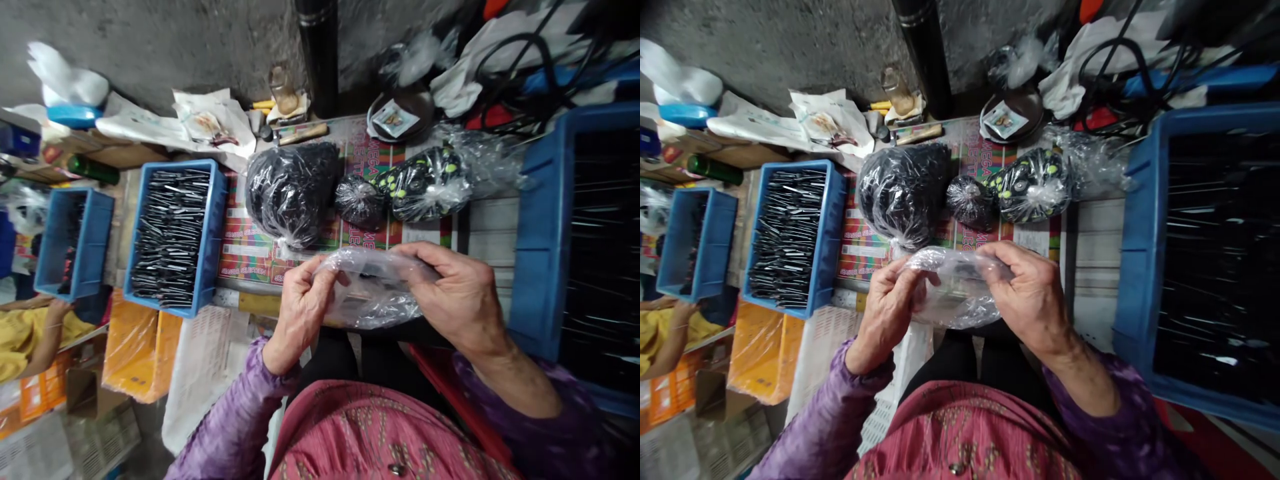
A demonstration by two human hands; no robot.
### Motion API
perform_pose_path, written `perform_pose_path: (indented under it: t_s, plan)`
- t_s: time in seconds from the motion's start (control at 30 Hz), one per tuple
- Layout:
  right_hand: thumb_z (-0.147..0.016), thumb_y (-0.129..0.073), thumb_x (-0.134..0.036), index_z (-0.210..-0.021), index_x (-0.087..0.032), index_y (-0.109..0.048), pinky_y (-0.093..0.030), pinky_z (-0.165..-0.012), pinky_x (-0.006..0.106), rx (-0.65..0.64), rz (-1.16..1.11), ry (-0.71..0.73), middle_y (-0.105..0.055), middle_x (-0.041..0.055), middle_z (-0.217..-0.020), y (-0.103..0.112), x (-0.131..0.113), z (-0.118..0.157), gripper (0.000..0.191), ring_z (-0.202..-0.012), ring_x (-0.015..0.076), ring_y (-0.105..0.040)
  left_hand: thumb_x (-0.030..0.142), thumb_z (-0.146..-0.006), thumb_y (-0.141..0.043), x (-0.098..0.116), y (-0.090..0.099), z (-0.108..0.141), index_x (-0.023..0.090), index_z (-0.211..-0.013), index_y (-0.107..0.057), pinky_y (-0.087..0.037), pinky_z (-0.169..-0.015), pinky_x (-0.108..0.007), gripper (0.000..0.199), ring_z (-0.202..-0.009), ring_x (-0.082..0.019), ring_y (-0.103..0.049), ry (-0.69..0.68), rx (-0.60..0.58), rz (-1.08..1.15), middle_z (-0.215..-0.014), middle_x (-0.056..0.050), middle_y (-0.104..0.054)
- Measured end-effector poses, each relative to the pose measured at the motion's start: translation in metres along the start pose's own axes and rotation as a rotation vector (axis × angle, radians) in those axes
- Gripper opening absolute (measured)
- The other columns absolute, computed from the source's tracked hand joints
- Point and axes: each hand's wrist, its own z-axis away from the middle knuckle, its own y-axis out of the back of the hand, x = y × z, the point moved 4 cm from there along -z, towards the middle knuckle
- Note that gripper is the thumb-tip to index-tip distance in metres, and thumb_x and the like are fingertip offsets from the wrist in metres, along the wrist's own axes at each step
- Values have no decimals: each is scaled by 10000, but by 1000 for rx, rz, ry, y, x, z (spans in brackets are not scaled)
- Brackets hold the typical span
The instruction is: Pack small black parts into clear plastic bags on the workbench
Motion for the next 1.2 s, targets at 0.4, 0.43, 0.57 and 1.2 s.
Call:
perform_pose_path:
  t_s: [0.4,0.43,0.57,1.2]
  plan:
    - [-961,-604,-284,-944,-239,-740,-607,-786,346,46,22,-30,-763,37,-937,-3,0,-19,145,-860,220,-726,554,-955,-572,3,-4,-15,179,-728,-661,-276,-481,-246,447,-473,-86,-367,-138,47,-6,-509,43,-419]
    - [-964,-601,-295,-952,-238,-743,-606,-803,352,55,24,-34,-763,40,-949,-5,2,-20,153,-875,223,-725,556,-956,-568,1,-4,-17,181,-731,-661,-276,-483,-248,448,-473,-87,-366,-152,53,-11,-508,44,-419]
    - [-933,-580,-284,-940,-207,-751,-598,-751,358,40,28,-30,-769,56,-918,-20,26,-12,187,-833,238,-728,579,-933,-590,-23,-2,-26,185,-730,-654,-286,-508,-248,447,-480,-88,-344,-142,103,-28,-498,56,-404]
    - [-930,-622,-274,-975,-199,-733,-594,-728,360,-6,29,-20,-754,68,-932,-21,21,-13,141,-820,232,-711,590,-928,-601,-25,-3,-33,191,-742,-669,-316,-518,-255,446,-485,-94,-376,-200,156,-41,-511,53,-430]
